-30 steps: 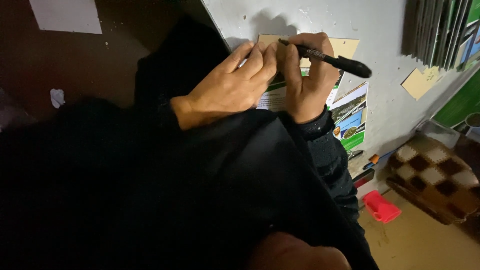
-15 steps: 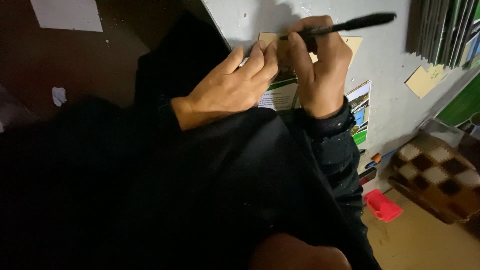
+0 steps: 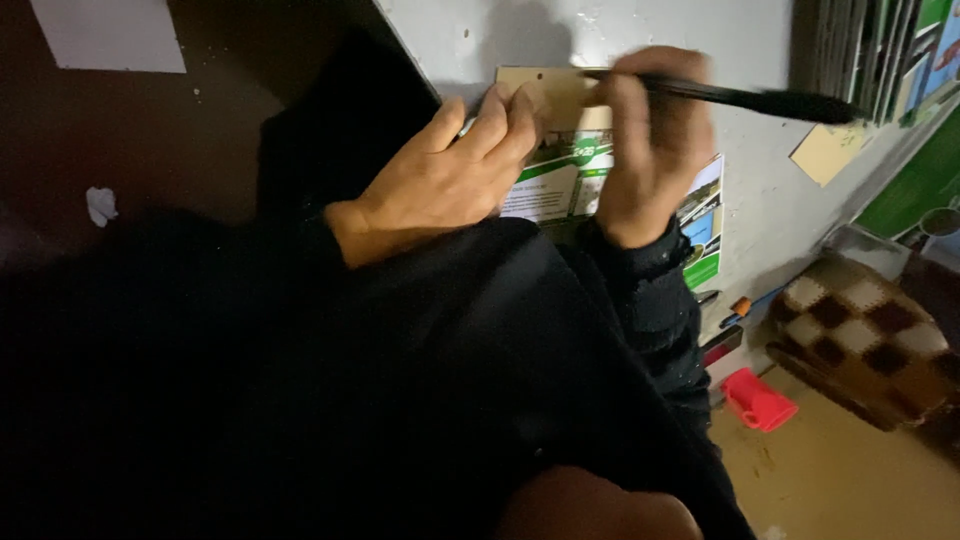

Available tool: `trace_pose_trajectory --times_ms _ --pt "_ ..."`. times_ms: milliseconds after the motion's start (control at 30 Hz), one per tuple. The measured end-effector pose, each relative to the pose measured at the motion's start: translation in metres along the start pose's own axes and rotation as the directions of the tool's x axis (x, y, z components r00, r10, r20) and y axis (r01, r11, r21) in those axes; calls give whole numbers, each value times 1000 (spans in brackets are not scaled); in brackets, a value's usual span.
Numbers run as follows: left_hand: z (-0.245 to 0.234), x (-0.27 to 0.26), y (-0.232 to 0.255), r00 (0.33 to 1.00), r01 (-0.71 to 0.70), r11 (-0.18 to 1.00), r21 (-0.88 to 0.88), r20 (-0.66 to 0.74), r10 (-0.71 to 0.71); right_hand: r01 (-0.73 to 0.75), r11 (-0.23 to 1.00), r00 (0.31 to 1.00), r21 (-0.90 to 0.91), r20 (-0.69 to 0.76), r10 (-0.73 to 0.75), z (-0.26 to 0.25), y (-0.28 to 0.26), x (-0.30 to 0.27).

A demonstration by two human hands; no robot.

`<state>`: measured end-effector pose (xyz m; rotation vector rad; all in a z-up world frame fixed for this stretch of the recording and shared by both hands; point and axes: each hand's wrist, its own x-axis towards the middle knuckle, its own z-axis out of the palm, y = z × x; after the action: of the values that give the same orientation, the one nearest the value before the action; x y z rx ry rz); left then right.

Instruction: The person writes on a small card, then uses a handheld stapler to fasten multiple printed pages together into a booklet. They handle several brochures one at a time, aligning the edges and stapling near the top corner before stacking the finished items.

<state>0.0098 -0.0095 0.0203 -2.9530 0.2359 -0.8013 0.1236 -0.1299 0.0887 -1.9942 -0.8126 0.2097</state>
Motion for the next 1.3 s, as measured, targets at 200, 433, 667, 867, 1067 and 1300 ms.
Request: trace_pose_trajectory --times_ms 200,433,667,867,1067,1300 --pt "-1 7 0 999 6 999 49 -42 -4 -75 983 951 166 -284 120 -42 39 -16" --pt "0 6 4 999 -42 998 52 11 42 -45 999 957 -3 -286 42 -58 68 -20" --pt "-1 7 5 997 -54 998 23 60 52 -53 999 974 -4 -220 51 -61 69 -17" --pt "0 10 5 998 -50 997 52 50 48 -32 998 981 -55 -190 21 -66 73 -16" --pt "4 8 5 998 -59 996 69 22 58 -25 988 982 -151 -188 -4 -66 71 -16" --pt "9 7 5 997 -74 993 91 -7 75 -17 937 989 -348 -144 -36 -65 67 -15"
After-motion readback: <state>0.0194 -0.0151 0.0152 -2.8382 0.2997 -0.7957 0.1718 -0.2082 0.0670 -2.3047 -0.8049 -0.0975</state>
